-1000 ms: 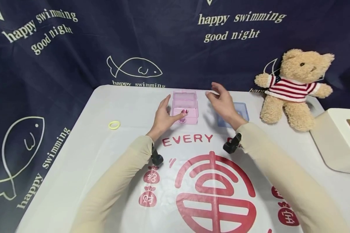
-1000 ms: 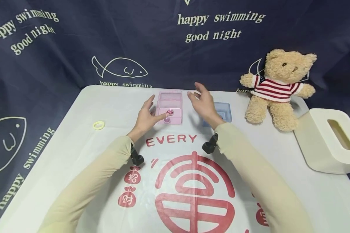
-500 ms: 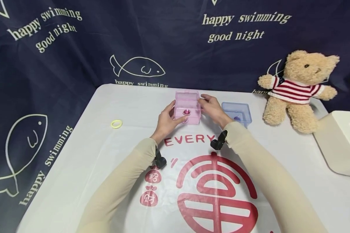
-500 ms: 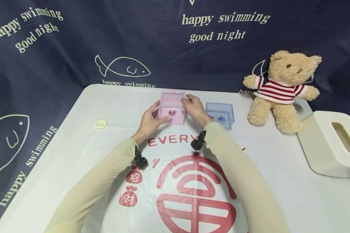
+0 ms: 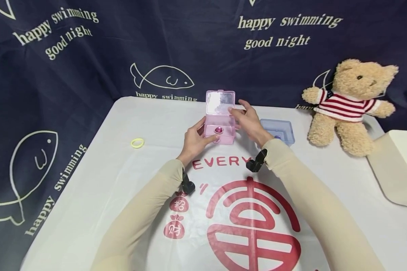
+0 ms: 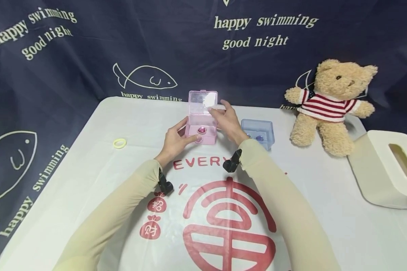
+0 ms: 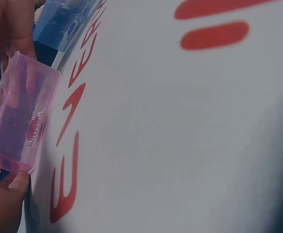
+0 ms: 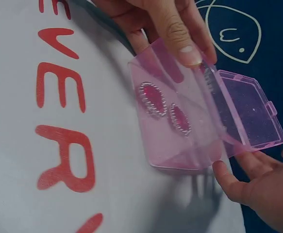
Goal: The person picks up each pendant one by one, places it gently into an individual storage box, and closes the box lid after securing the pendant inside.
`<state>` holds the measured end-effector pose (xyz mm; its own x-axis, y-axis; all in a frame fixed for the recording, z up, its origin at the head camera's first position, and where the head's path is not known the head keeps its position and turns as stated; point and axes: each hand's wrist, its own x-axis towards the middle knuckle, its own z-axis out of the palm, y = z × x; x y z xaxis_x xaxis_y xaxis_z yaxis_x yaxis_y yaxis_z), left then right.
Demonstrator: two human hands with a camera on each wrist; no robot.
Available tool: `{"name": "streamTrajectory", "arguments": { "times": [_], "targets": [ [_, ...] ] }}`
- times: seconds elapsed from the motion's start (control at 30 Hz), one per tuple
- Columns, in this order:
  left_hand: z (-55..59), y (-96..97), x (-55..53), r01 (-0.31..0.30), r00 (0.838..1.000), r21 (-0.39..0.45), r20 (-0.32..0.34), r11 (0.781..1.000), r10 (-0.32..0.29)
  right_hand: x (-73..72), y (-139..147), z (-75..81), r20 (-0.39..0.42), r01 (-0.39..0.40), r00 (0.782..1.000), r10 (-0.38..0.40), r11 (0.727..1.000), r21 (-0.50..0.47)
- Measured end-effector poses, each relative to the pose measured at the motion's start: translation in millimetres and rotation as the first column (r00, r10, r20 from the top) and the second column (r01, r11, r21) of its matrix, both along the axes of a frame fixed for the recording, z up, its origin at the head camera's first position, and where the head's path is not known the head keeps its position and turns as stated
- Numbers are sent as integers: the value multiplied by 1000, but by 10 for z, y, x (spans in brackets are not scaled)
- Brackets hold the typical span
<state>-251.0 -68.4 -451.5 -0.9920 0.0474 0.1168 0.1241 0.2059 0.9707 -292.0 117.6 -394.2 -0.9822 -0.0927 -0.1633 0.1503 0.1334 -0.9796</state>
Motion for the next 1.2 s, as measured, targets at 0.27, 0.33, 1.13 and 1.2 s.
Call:
{"name": "streamTrajectory", "arguments": {
  "times": [0.27, 0.33, 1.13, 1.2],
  "targets": [
    [-10, 6, -14, -13, 1000, 10, 18, 1000, 12, -9, -1, 145, 14, -1, 1000, 1, 1000, -20],
    [-11, 18, -14, -15, 999, 18, 34, 1000, 14, -8, -12, 166, 22, 2, 1000, -2, 1000, -1],
    [9, -11, -3, 33, 997, 3, 73, 999, -34, 96, 256, 48, 26, -341, 939, 343, 921, 188],
    [10, -37, -5, 30, 996, 6, 83, 1000, -31, 110, 259, 8, 11, -344, 937, 350, 913, 220]
  ]
}}
